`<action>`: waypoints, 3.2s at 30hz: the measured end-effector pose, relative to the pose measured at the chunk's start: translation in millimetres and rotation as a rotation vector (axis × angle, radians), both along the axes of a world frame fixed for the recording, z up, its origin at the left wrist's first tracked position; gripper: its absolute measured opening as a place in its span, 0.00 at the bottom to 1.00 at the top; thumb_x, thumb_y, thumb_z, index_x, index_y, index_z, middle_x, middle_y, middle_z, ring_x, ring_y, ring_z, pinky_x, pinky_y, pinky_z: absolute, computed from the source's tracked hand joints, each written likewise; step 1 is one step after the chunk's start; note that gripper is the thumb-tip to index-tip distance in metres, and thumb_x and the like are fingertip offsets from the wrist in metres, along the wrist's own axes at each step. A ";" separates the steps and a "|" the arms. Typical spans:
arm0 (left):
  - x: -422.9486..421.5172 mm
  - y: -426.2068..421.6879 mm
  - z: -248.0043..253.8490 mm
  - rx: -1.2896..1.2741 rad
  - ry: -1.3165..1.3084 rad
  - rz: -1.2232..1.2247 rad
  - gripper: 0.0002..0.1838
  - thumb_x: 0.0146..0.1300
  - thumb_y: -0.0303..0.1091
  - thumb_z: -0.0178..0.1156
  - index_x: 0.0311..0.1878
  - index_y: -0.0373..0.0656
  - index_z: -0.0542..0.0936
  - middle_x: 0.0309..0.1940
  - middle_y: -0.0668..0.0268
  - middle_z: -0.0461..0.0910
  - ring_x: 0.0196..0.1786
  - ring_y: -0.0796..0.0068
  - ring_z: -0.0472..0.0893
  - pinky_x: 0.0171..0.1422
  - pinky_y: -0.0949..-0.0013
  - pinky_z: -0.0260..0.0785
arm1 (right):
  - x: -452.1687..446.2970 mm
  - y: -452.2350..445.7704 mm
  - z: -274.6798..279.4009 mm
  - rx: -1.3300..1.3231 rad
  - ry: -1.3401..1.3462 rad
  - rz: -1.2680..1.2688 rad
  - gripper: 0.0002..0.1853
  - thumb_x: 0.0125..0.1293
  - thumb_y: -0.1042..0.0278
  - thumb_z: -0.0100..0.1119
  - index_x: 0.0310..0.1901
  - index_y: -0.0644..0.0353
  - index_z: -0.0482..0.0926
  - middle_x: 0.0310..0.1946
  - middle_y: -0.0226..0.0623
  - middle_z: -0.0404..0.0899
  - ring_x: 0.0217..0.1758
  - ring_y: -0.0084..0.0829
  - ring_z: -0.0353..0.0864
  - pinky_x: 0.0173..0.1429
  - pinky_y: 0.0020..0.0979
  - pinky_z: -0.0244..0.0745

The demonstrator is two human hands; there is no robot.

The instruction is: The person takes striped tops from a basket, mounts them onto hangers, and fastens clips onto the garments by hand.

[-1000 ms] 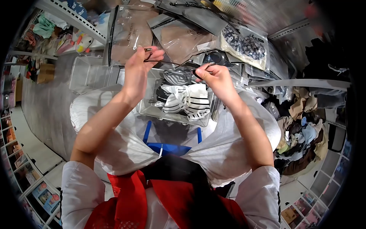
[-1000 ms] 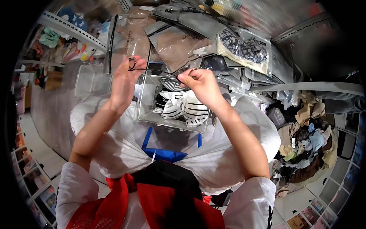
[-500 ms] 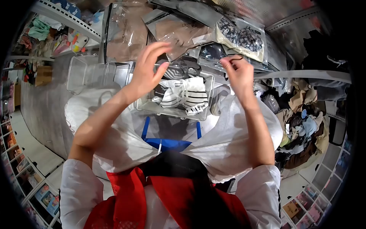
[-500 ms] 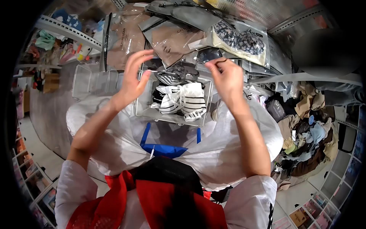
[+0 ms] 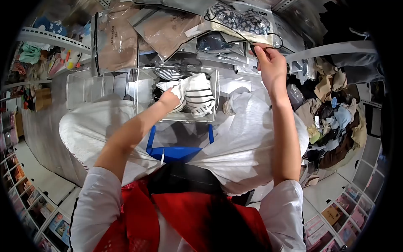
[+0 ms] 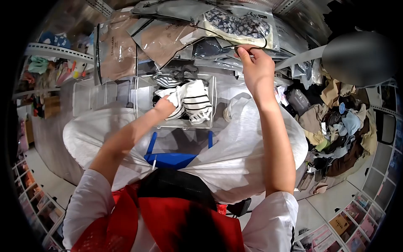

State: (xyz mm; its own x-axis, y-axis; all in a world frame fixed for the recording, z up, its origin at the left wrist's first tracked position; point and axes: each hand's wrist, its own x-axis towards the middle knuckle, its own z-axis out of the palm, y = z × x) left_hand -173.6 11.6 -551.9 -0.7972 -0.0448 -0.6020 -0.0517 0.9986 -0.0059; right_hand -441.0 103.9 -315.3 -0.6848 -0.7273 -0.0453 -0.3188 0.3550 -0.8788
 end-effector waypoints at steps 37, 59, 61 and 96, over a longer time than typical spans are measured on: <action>44.4 -78.7 264.9 0.224 1.422 0.370 0.12 0.42 0.24 0.65 0.34 0.38 0.79 0.32 0.61 0.79 0.39 0.64 0.77 0.44 0.67 0.66 | 88.4 -47.6 14.4 -0.180 0.111 0.634 0.04 0.51 0.75 0.62 0.29 0.66 0.80 0.22 0.31 0.77 0.23 0.19 0.72 0.28 0.18 0.67; 22.7 -67.9 228.1 1.519 1.195 1.311 0.09 0.58 0.29 0.58 0.42 0.40 0.76 0.36 0.72 0.77 0.39 0.84 0.74 0.45 0.78 0.65 | 88.7 -63.3 16.0 -0.361 -0.113 0.534 0.05 0.54 0.75 0.60 0.29 0.68 0.80 0.23 0.34 0.77 0.28 0.21 0.75 0.34 0.20 0.69; 22.1 -71.2 224.7 1.641 1.350 1.317 0.08 0.59 0.29 0.58 0.41 0.40 0.76 0.35 0.73 0.77 0.38 0.85 0.73 0.44 0.79 0.64 | 88.2 -63.2 18.4 -0.377 -0.192 0.487 0.05 0.55 0.75 0.59 0.29 0.68 0.80 0.24 0.34 0.78 0.28 0.21 0.75 0.34 0.20 0.69; 38.5 -92.2 255.8 0.733 1.119 1.093 0.12 0.53 0.34 0.60 0.36 0.35 0.78 0.31 0.60 0.78 0.35 0.73 0.76 0.40 0.74 0.66 | 83.3 -65.8 16.2 -0.438 0.400 0.389 0.09 0.52 0.75 0.60 0.36 0.67 0.75 0.31 0.35 0.75 0.34 0.26 0.72 0.41 0.25 0.66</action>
State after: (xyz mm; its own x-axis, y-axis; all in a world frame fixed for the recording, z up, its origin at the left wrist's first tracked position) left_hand -135.1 -80.6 -296.1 -0.5997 -0.7993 0.0377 -0.3155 0.2794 0.9069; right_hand -357.8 38.2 -299.1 -0.2743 -0.8164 0.5082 -0.6791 -0.2097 -0.7034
